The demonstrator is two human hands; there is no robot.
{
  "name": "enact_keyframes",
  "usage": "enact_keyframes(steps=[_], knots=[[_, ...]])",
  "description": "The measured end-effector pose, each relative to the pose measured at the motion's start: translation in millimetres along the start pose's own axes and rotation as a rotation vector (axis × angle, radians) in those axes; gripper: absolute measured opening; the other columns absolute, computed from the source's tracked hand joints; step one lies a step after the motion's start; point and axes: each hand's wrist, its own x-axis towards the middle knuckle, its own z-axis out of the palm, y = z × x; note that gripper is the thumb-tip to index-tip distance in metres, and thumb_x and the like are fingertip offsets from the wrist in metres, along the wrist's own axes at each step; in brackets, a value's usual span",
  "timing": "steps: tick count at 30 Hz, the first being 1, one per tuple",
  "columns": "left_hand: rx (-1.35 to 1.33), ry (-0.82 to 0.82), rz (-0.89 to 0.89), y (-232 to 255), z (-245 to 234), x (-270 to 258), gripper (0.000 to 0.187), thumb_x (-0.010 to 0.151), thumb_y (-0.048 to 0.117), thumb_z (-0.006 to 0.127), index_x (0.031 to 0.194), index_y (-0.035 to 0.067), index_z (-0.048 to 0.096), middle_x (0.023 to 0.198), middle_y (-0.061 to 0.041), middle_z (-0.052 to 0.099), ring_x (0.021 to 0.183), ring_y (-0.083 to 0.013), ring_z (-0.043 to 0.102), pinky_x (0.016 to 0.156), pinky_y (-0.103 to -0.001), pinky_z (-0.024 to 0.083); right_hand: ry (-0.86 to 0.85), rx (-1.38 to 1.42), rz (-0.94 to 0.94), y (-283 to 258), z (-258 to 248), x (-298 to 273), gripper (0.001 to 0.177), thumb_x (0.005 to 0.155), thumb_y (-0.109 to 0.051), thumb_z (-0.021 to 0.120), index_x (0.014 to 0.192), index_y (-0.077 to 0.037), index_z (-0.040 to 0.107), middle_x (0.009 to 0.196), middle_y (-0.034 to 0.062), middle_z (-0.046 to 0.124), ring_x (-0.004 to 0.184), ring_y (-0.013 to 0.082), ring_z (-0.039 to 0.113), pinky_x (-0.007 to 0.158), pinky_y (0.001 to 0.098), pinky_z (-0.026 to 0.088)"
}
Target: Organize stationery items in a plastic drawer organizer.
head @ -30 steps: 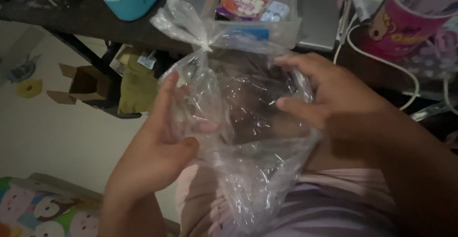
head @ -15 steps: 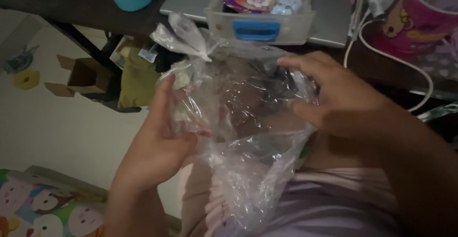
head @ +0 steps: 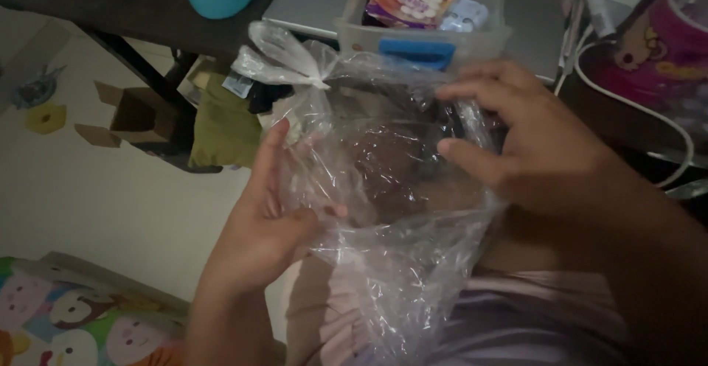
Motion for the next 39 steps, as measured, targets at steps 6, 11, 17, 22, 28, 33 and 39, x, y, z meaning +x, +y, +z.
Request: enact_keyframes(steps=[6,11,17,22,28,33,39], knots=[[0.028,0.074,-0.049,7,7,5,0.107,0.074,-0.019,0.047,0.164,0.018,0.003,0.165,-0.016,0.034,0.089,-0.0254,0.073,0.041,-0.023,0.047,-0.071,0.118,0.078,-3,9,3,0.058,0.088,-0.032,0.074,0.143,-0.018,0.061,0.151,0.0061,0.05,0.118,0.0241,0.062,0.076,0.0346,0.059],[-0.043,0.033,0.015,-3,-5,5,0.105,0.077,-0.02,0.048,0.166,0.014,0.003,0.166,-0.019,0.032,0.094,-0.0269,0.072,0.058,-0.027,0.053,-0.023,0.107,-0.081,11,16,8,0.056,0.09,-0.027,0.076,0.143,-0.014,0.062,0.147,0.0112,0.05,0.129,0.0274,0.055,0.089,0.0379,0.053],[-0.107,0.018,0.061,6,-1,10,0.107,0.077,-0.022,0.053,0.165,0.012,0.003,0.166,-0.02,0.03,0.1,-0.0259,0.069,0.074,-0.033,0.058,-0.028,0.103,-0.016,4,13,16,0.054,0.088,-0.029,0.078,0.139,-0.017,0.065,0.147,0.0107,0.051,0.134,0.0287,0.052,0.095,0.0409,0.05],[-0.072,0.03,0.056,3,-6,13,0.108,0.075,-0.022,0.049,0.166,0.012,0.003,0.167,-0.021,0.032,0.097,-0.0265,0.07,0.073,-0.033,0.058,-0.019,0.152,-0.048,7,16,19,0.052,0.086,-0.029,0.079,0.136,-0.019,0.068,0.149,0.012,0.049,0.137,0.0298,0.05,0.097,0.0411,0.049],[-0.029,0.042,0.082,2,-13,18,0.107,0.074,-0.021,0.046,0.166,0.014,0.004,0.165,-0.022,0.033,0.092,-0.0261,0.071,0.07,-0.033,0.057,0.084,0.119,-0.152,4,11,24,0.021,0.087,-0.029,0.079,0.097,-0.012,0.072,0.149,0.0115,0.052,0.141,0.0284,0.049,0.106,0.0424,0.041],[-0.06,0.049,0.088,6,-15,21,0.109,0.074,-0.019,0.044,0.167,0.017,0.0,0.166,-0.023,0.031,0.093,-0.0268,0.071,0.072,-0.033,0.057,-0.04,0.086,0.092,-12,-9,33,0.026,0.086,-0.032,0.08,0.083,-0.008,0.07,0.137,0.0025,0.061,0.101,0.018,0.065,0.081,0.0358,0.055],[-0.067,0.052,0.087,5,-20,27,0.108,0.075,-0.019,0.044,0.167,0.017,-0.001,0.166,-0.022,0.029,0.092,-0.0258,0.071,0.072,-0.034,0.057,0.06,0.104,-0.049,7,-18,42,0.024,0.09,-0.03,0.075,0.102,-0.009,0.073,0.111,0.0033,0.067,0.07,0.0114,0.062,0.061,0.0301,0.054]])
